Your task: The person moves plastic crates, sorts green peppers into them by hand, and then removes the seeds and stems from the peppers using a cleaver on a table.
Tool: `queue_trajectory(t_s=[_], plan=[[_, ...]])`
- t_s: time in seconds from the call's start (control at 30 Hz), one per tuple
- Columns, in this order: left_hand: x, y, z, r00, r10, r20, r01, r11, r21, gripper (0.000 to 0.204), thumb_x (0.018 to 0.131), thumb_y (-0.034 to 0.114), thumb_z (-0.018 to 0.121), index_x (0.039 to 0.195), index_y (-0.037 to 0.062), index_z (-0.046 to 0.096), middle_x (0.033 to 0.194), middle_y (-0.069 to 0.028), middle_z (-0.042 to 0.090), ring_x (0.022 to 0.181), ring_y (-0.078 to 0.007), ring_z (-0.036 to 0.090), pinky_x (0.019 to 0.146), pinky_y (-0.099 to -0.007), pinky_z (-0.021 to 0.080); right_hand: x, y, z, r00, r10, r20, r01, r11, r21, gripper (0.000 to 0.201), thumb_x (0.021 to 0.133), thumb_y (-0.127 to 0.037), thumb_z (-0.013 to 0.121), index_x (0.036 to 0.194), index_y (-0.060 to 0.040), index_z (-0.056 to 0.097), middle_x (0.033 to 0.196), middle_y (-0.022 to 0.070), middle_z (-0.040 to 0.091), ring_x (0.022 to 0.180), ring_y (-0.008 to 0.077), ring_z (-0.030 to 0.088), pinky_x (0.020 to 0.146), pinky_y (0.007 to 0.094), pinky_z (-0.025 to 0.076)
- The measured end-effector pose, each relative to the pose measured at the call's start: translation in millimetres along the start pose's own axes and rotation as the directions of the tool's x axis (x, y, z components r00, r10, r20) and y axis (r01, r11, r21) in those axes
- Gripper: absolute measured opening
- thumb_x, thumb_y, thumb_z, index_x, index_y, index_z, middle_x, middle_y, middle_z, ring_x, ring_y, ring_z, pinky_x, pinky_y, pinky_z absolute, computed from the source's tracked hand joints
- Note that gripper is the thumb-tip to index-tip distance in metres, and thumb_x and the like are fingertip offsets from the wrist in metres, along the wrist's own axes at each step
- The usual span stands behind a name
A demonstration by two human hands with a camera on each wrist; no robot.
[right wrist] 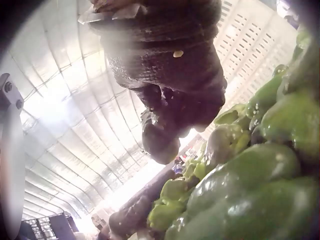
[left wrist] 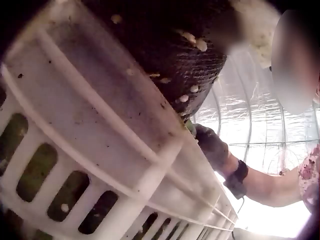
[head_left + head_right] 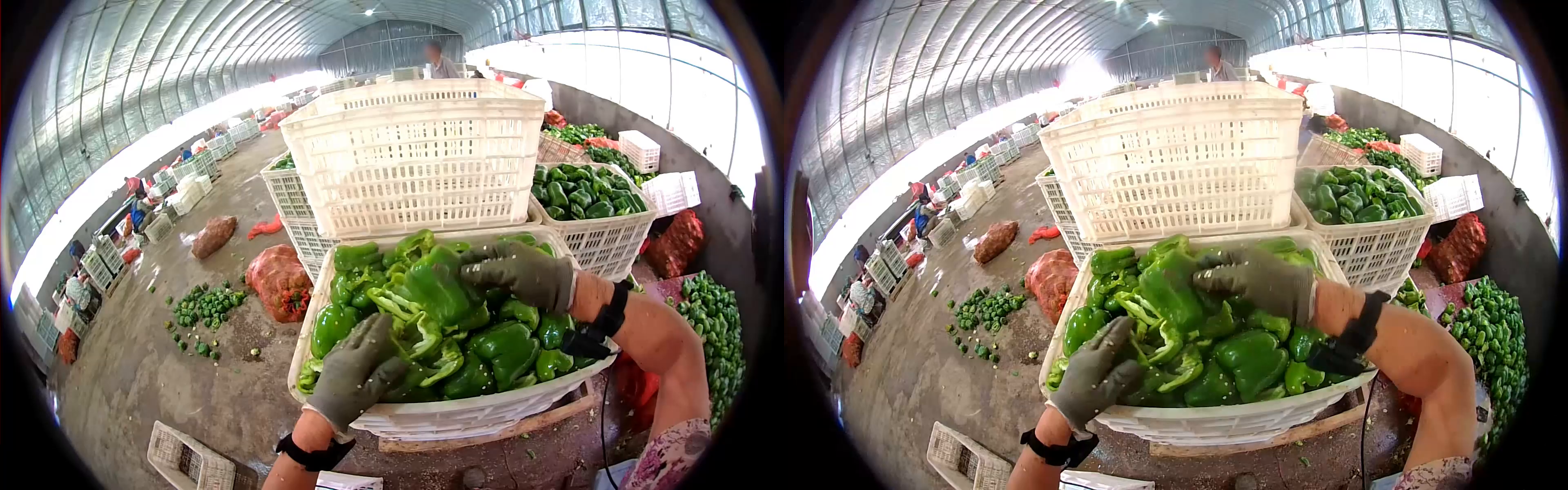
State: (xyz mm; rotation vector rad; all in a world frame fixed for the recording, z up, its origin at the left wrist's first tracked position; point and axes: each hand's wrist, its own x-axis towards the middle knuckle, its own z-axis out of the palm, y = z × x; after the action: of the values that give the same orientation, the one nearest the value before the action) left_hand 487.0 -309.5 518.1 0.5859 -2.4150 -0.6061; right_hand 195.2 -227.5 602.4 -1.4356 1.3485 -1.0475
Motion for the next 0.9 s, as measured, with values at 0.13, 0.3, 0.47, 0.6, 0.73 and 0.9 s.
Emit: queue_trajectory(t_s=[0.13, 0.3, 0.47, 0.6, 0.73, 0.9], plan=[[-5.3, 16.6, 10.5, 0.972, -0.122, -0.2, 0.025, 0.903, -0.428, 0.067, 0.092, 0.015, 0.067, 0.148, -0.0026, 0.035, 0.144, -0.024, 0.048, 0.128, -0.0333, 0.053, 0.107, -0.0395, 0.042, -16.3, 6.1, 25.4, 0.992, -0.102, 0.076, 0.107, 0.992, -0.062, 0.032, 0.095, -0.021, 0.064, 0.119, 0.0001, 0.064, 0.103, 0.0035, 0.069, 0.093, 0.0087, 0.06, 0.086, 0.0264, 0.049], [-17.0, 78.0, 12.7, 0.904, -0.426, 0.04, 0.207, 0.352, -0.913, 0.067, 0.093, 0.008, 0.065, 0.15, -0.0006, 0.032, 0.138, -0.0138, 0.052, 0.124, -0.0191, 0.052, 0.105, -0.033, 0.042, -43.8, -3.0, 67.5, 0.985, 0.019, 0.174, -0.043, 0.99, 0.136, 0.033, 0.097, -0.024, 0.065, 0.119, 0.0007, 0.065, 0.095, 0.0039, 0.069, 0.086, 0.0087, 0.061, 0.079, 0.027, 0.051], [-49.5, 77.9, 22.1, 0.912, -0.37, 0.179, 0.239, 0.125, -0.963, 0.069, 0.09, 0.02, 0.072, 0.146, -0.0004, 0.038, 0.135, -0.0113, 0.054, 0.122, -0.0193, 0.053, 0.104, -0.0335, 0.044, -62.6, 8.0, 85.3, 0.981, 0.103, 0.162, -0.128, 0.98, 0.152, 0.033, 0.101, -0.029, 0.058, 0.114, -0.0001, 0.067, 0.092, 0.0018, 0.068, 0.082, 0.0073, 0.059, 0.077, 0.0269, 0.05], [-69.4, 78.0, 31.9, 0.9, -0.367, 0.235, 0.212, -0.105, -0.972, 0.072, 0.088, 0.023, 0.075, 0.146, -0.0013, 0.038, 0.135, -0.0124, 0.054, 0.126, -0.0225, 0.052, 0.109, -0.038, 0.04, -71.8, 5.2, 101.9, 0.97, 0.226, 0.094, -0.24, 0.954, 0.179, 0.037, 0.103, -0.033, 0.054, 0.11, 0.0007, 0.068, 0.093, 0.0027, 0.068, 0.088, 0.0093, 0.058, 0.081, 0.0287, 0.049], [-92.5, 75.1, 40.8, 0.878, -0.425, 0.22, 0.177, -0.138, -0.974, 0.07, 0.089, 0.022, 0.073, 0.145, -0.0019, 0.037, 0.135, -0.0133, 0.054, 0.126, -0.023, 0.052, 0.108, -0.0381, 0.041, -76.3, 25.8, 124.2, 0.997, 0.058, 0.052, -0.069, 0.967, 0.245, 0.045, 0.098, -0.041, 0.06, 0.112, 0.0014, 0.067, 0.091, 0.007, 0.07, 0.084, 0.0139, 0.063, 0.079, 0.0309, 0.051], [-116.4, 80.5, 37.7, 0.867, -0.432, 0.248, 0.215, -0.126, -0.969, 0.074, 0.09, 0.021, 0.072, 0.148, -0.0019, 0.033, 0.14, -0.0142, 0.05, 0.128, -0.0247, 0.051, 0.11, -0.0391, 0.04, -82.9, -0.8, 148.1, 0.994, 0.01, 0.107, 0.047, 0.856, -0.515, 0.05, 0.085, -0.048, 0.073, 0.1, -0.0004, 0.066, 0.086, 0.0183, 0.069, 0.074, 0.0279, 0.068, 0.068, 0.0359, 0.053]])
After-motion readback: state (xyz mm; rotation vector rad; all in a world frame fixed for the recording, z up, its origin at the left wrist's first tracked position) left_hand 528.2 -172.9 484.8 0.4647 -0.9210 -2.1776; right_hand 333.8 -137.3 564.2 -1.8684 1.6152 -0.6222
